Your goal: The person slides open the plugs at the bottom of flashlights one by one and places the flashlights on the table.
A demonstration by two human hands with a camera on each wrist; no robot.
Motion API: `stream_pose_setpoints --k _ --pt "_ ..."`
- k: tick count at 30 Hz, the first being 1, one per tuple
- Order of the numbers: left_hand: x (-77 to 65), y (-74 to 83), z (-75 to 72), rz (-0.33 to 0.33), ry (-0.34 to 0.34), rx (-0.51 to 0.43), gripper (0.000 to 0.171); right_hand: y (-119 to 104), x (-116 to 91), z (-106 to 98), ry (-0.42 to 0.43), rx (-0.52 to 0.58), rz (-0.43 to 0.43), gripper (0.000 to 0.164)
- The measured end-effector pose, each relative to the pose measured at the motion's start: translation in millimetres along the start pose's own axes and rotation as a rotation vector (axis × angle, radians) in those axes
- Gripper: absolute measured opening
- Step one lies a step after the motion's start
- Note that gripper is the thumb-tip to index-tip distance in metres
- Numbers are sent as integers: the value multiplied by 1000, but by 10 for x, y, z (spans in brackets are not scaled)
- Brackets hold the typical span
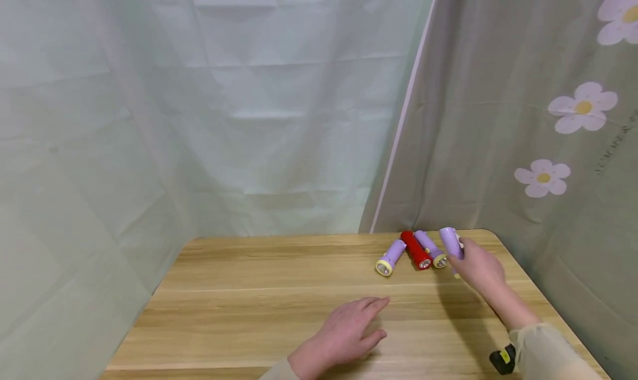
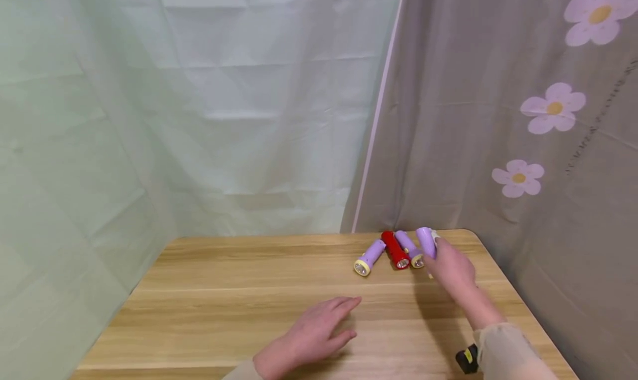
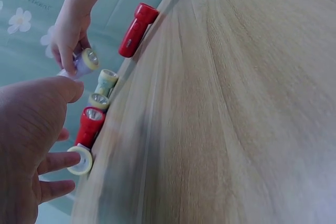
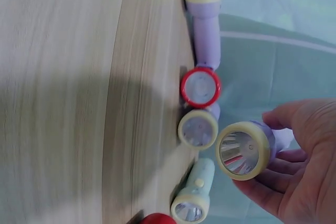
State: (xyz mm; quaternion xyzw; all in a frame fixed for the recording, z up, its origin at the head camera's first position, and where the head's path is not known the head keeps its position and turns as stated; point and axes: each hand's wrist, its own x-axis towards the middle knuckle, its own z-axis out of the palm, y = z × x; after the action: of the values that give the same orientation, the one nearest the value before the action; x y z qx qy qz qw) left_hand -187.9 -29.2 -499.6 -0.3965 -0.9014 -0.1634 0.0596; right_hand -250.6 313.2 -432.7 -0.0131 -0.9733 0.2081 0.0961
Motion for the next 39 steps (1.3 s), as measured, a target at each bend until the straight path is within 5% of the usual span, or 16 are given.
stream_pose_setpoints --k 12,23,29,39 --pt "-147 -108 -106 -9 77 -12 66 -352 -114 100 134 57 -131 42" --pt "-208 -153 -202 -30 128 -64 66 -596 -237 226 165 148 -212 48" --pt "-224 -173 -246 -57 209 -91 64 -736 -314 302 199 144 -281 46" --pt "-227 -197 -329 -242 382 -399 57 -973 -482 429 262 72 -376 46"
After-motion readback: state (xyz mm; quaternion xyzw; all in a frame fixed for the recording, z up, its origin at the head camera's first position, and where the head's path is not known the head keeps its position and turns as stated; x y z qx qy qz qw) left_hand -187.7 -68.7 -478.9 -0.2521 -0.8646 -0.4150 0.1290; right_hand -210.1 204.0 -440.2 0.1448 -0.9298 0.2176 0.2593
